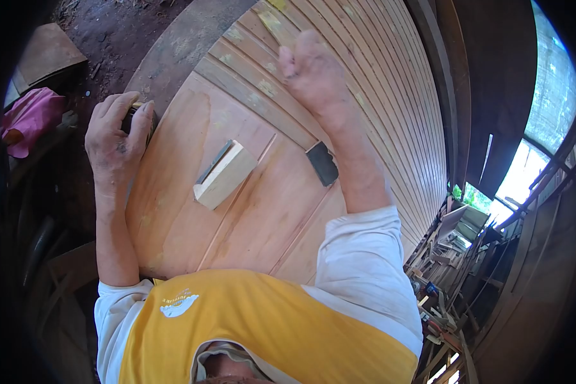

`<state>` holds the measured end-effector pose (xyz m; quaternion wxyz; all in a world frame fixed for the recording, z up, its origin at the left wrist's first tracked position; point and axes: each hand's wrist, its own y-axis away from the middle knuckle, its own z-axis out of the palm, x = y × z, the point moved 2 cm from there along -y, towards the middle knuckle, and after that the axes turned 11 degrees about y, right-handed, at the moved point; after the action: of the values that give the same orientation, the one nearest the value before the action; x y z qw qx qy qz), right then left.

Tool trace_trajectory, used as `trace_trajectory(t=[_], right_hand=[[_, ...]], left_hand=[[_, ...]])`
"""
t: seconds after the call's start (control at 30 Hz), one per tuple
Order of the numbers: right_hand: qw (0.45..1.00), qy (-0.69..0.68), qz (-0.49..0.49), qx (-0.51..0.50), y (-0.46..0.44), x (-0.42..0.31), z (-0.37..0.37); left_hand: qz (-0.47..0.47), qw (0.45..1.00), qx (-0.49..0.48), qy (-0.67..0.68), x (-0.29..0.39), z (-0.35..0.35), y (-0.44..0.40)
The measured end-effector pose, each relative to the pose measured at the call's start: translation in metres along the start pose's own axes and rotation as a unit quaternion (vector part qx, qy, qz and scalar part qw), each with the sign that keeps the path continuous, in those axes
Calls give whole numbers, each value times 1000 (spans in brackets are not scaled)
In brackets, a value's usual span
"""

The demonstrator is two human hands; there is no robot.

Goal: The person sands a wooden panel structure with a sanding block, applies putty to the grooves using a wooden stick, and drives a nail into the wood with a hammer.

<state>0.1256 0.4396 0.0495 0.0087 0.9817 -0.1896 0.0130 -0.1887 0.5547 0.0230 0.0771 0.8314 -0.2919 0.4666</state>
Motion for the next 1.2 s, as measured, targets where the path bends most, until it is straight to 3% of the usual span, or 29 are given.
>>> trace_trajectory(t=[0.07,0.17,0.37,0.57,0.63,0.67,0.87,0.97,1.2], right_hand=[[999,-20,-18,29,8,10,-6],[983,-184,10,25,5,19,-8],[955,-263,65,-120,-9,26,-8],[989,-138,-4,-55,-12,31,12],[999,0,-37,-16,-12,28,15],[996,69,-53,3,-11,26,16],[982,171,-64,37,-11,16,14],[975,214,-62,-14,-9,8,8],[938,291,-167,-83,-5,-6,-17]], left_hand=[[3,1000,1,2,-1,-1,-1],[4,1000,0,0,-2,1,0],[-4,1000,-1,-1,-1,0,0],[-11,1000,-2,1,-1,1,0],[-10,1000,1,1,-1,1,-1],[-6,1000,3,-1,-1,1,-1],[-6,1000,5,-2,-1,1,0],[2,1000,3,-5,-1,1,0],[12,1000,5,-8,-3,1,1]])
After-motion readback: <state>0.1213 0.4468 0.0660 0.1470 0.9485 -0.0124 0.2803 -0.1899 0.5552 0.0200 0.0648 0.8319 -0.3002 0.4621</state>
